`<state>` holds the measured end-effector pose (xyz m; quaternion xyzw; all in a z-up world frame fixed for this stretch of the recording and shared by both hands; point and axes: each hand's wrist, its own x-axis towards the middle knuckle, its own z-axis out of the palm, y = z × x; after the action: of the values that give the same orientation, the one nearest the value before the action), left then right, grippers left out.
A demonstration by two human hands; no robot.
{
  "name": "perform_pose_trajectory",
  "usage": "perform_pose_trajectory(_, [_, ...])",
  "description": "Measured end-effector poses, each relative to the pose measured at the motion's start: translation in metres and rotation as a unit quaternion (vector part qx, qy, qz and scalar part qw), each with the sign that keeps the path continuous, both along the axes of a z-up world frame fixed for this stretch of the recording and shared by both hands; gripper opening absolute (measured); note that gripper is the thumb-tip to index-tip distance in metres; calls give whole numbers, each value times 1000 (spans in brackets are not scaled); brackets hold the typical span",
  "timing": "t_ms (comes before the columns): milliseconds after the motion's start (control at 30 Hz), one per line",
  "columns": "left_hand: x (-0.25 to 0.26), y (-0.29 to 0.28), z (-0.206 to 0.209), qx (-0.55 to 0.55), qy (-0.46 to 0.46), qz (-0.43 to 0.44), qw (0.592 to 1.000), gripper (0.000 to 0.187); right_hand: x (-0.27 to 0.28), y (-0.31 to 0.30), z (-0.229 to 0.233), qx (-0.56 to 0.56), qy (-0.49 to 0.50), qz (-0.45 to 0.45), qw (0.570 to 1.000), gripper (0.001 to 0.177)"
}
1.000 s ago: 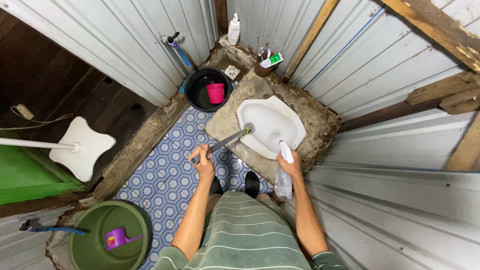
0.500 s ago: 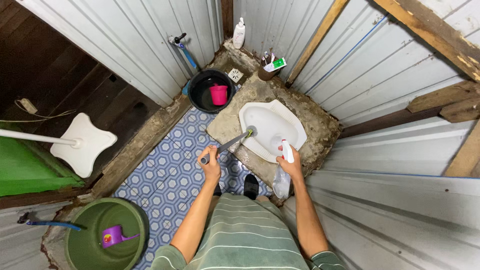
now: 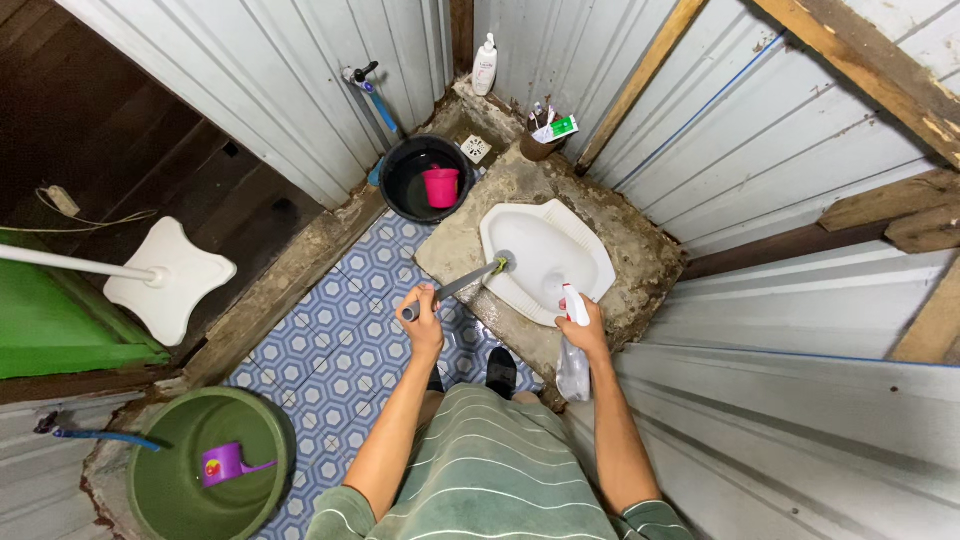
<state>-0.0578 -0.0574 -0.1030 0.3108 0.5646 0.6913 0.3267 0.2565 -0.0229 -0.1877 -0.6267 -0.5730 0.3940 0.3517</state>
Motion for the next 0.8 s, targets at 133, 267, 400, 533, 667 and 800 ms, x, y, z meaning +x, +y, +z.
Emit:
perform_pose_trajectory(133, [0,3,2,-27,16,-3,1000,40,-2,-4,-6,-90,-88,15,992,20])
perform_pose_trajectory(267, [0,6,7,-29,16,-9,999,40,-1,-9,-9,-97,-87,-4,991,25])
perform_pose_trajectory(400, [-2,6,15,-37,28,-17,999,38,3,-18,-9,-73,-26,-55,996,30])
perform_pose_trajectory(533, [-1,10,18,-51,36,-36,997,38,12,-30,-11,-45,-132,-88,986,23])
perform_pose_trajectory(667, [-1,18,14,-17,42,-69,997,37,16,-43,-6,-61,-64,-149,985,27])
perform_pose_trajectory(800, [-5,24,14,-7,21,-99,995,36,17,-54,-4,-34,-130,-137,981,20])
